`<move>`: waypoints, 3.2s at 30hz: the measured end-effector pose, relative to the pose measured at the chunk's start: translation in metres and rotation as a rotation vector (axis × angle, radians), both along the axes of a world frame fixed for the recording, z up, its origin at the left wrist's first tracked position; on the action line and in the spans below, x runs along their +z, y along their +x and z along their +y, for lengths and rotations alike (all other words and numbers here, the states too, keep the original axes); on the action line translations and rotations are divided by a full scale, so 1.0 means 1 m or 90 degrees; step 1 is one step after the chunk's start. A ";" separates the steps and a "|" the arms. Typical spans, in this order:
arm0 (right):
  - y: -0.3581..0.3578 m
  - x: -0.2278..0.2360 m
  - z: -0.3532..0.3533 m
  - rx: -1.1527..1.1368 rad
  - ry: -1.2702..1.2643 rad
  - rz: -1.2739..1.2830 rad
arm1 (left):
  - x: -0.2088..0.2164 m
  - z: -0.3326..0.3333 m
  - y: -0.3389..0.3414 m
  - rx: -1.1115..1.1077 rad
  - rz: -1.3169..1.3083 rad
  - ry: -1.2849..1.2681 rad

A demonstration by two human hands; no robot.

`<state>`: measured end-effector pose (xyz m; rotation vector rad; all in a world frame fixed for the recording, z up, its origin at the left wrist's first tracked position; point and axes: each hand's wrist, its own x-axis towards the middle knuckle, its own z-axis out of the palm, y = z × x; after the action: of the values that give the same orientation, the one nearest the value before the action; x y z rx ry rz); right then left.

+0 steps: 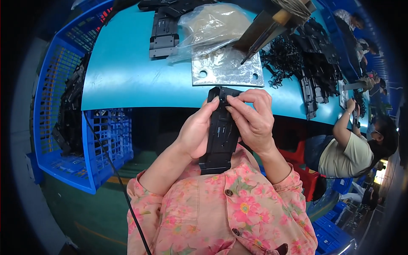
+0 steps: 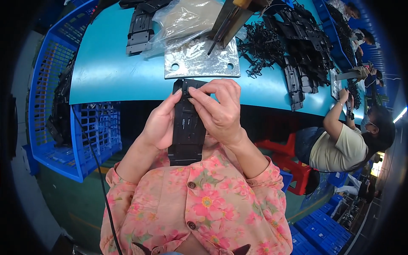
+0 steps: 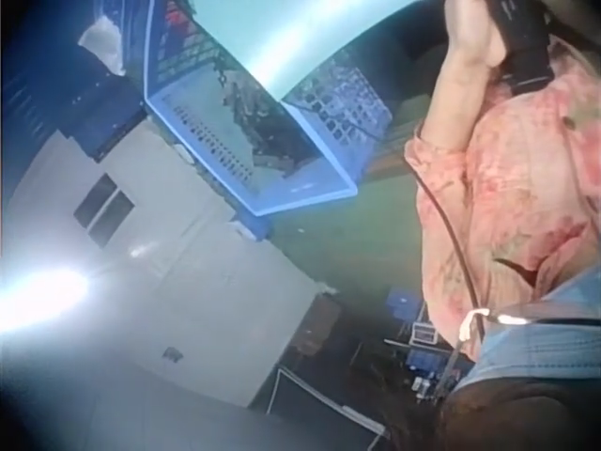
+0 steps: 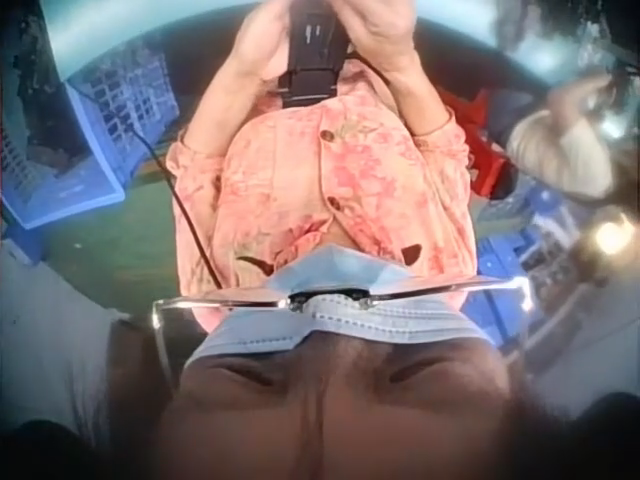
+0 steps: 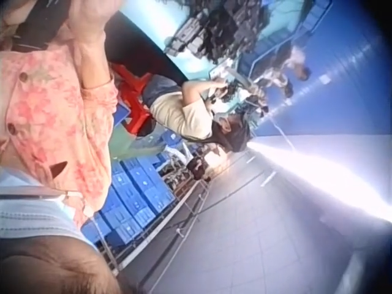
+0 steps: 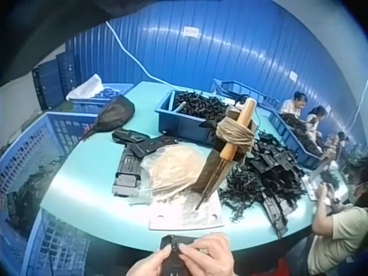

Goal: Assembling plastic components for a toy gun magazine using a manual assembly fixture.

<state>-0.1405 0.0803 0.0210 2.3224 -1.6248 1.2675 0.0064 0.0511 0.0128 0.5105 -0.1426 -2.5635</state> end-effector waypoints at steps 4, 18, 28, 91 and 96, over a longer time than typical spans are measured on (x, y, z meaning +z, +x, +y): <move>-0.002 -0.003 -0.003 -0.007 -0.044 0.006 | -0.002 0.000 -0.002 0.013 -0.010 0.001; -0.006 -0.002 -0.002 0.016 -0.055 0.011 | -0.001 0.003 -0.003 0.003 -0.035 -0.041; -0.008 0.000 0.004 0.035 -0.048 0.031 | -0.003 0.005 -0.003 -0.001 -0.039 -0.036; -0.031 0.009 0.009 0.124 0.320 -0.181 | -0.017 0.002 -0.005 0.095 -0.153 -0.166; -0.027 0.013 0.005 0.115 0.372 -0.201 | -0.014 0.002 -0.005 0.093 -0.194 -0.157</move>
<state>-0.1677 0.0857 0.0335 2.7586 -2.1743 1.3998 0.0016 0.0529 -0.0012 0.7800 -0.5014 -2.2716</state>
